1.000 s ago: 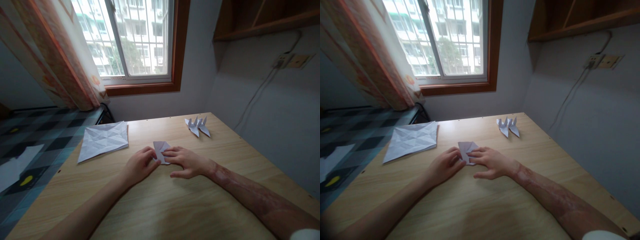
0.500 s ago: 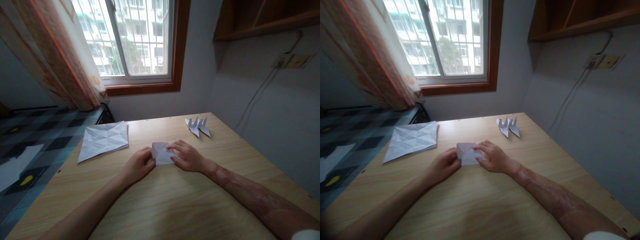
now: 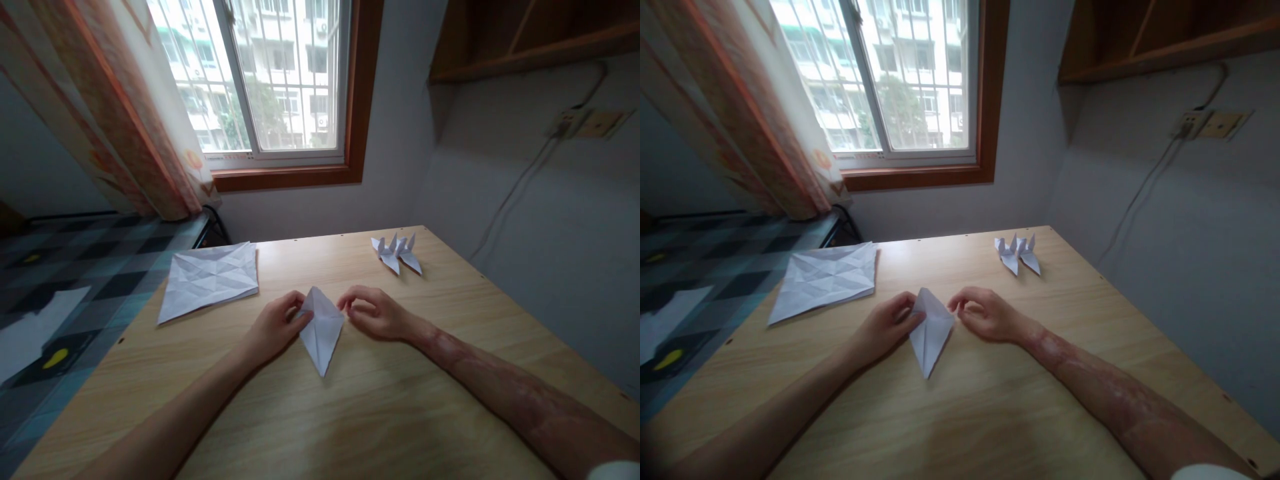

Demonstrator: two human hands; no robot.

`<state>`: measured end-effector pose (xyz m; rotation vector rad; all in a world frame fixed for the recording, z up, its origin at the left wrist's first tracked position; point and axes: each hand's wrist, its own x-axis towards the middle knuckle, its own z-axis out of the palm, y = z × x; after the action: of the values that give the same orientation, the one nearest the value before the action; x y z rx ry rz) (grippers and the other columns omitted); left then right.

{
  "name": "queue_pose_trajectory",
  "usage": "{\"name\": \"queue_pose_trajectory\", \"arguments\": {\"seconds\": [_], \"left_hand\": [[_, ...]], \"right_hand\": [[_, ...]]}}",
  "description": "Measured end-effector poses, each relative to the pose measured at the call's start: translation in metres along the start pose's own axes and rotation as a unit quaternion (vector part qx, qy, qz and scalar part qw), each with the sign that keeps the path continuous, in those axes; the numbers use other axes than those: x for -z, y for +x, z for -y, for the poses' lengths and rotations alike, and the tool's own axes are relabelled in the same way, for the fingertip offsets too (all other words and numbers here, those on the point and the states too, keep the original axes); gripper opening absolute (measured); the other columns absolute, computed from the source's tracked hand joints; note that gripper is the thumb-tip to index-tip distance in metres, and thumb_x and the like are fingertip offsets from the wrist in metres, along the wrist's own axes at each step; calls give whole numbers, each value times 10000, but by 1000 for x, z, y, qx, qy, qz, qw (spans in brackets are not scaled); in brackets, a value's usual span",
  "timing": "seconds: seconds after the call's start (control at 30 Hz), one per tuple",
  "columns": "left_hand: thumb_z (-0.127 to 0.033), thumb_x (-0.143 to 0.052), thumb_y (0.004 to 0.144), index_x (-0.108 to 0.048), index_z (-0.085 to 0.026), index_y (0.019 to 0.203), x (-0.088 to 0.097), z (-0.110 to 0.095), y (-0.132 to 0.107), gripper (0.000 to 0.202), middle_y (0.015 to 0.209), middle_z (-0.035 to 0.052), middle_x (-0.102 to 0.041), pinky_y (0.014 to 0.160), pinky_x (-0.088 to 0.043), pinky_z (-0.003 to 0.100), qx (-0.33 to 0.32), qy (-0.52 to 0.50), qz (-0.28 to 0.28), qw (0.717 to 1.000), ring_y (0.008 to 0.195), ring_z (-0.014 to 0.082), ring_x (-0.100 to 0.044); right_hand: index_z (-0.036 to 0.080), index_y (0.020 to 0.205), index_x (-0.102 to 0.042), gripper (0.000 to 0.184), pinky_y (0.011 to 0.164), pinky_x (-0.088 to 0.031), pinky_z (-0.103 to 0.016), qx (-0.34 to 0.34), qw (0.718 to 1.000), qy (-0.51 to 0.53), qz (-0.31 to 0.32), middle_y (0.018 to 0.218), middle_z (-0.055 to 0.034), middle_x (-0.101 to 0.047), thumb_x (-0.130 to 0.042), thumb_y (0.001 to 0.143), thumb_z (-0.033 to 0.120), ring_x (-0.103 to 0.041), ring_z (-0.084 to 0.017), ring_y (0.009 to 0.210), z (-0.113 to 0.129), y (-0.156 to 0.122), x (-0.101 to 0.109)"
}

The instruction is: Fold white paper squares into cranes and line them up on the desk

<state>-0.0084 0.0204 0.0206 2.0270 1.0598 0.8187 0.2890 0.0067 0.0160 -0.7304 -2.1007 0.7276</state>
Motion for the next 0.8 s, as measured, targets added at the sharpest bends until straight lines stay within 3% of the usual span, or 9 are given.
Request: {"name": "queue_pose_trajectory", "arguments": {"seconds": [0.13, 0.3, 0.37, 0.5, 0.6, 0.73, 0.8], "left_hand": [[-441, -703, 996, -735, -204, 1009, -1, -3, 1, 240, 924, 3, -784, 755, -532, 269, 6, 7, 0, 1000, 851, 194, -700], [-531, -734, 942, -677, -182, 768, -6, -5, 2, 394, 680, -29, -594, 583, -352, 250, 27, 85, -24, 996, 644, 142, -507], [-564, -737, 928, -643, -180, 707, -8, -5, 2, 453, 631, -40, -521, 560, -289, 255, 34, 106, -31, 993, 611, 130, -450], [-550, -713, 942, -649, -175, 683, -10, -4, 3, 460, 610, -40, -507, 566, -258, 263, 34, 127, -33, 991, 601, 127, -442], [-506, -720, 948, -650, -179, 671, -9, -5, 3, 434, 606, -38, -519, 568, -287, 264, 24, 122, -41, 991, 594, 132, -453], [-455, -841, 889, -767, -187, 793, -6, -8, 5, 294, 813, 24, -742, 730, -493, 278, -42, 99, 2, 994, 782, 197, -658], [-432, -843, 903, -795, -192, 820, -6, -9, 6, 259, 862, 42, -777, 778, -530, 291, -64, 84, 17, 994, 839, 217, -697]], "right_hand": [[222, 1026, -706, 19, 851, -596, -360, 32, 997, -63, 6, 991, -67, -771, -712, 1008, 227, -718, -230, 927, -3, 0, -4], [238, 978, -686, 81, 836, -579, -381, 122, 983, -131, 42, 919, -57, -778, -701, 1051, 270, -700, -232, 872, -9, 4, -11], [236, 997, -687, 76, 846, -576, -383, 136, 981, -132, 41, 938, -60, -784, -689, 1064, 273, -701, -228, 873, -8, 5, -13], [239, 1018, -687, 59, 847, -572, -380, 134, 981, -136, 42, 958, -59, -788, -686, 1067, 272, -700, -228, 886, -6, 6, -14], [238, 1022, -686, 55, 849, -572, -384, 123, 982, -140, 41, 958, -58, -786, -707, 1051, 279, -704, -235, 894, -6, 6, -14], [231, 1017, -690, 119, 868, -582, -390, 100, 985, -133, 37, 959, -62, -780, -751, 1034, 331, -714, -244, 928, -6, 6, -12], [230, 1010, -692, 116, 885, -584, -394, 101, 985, -133, 45, 981, -68, -782, -740, 1042, 330, -719, -245, 948, -6, 7, -12]]}}
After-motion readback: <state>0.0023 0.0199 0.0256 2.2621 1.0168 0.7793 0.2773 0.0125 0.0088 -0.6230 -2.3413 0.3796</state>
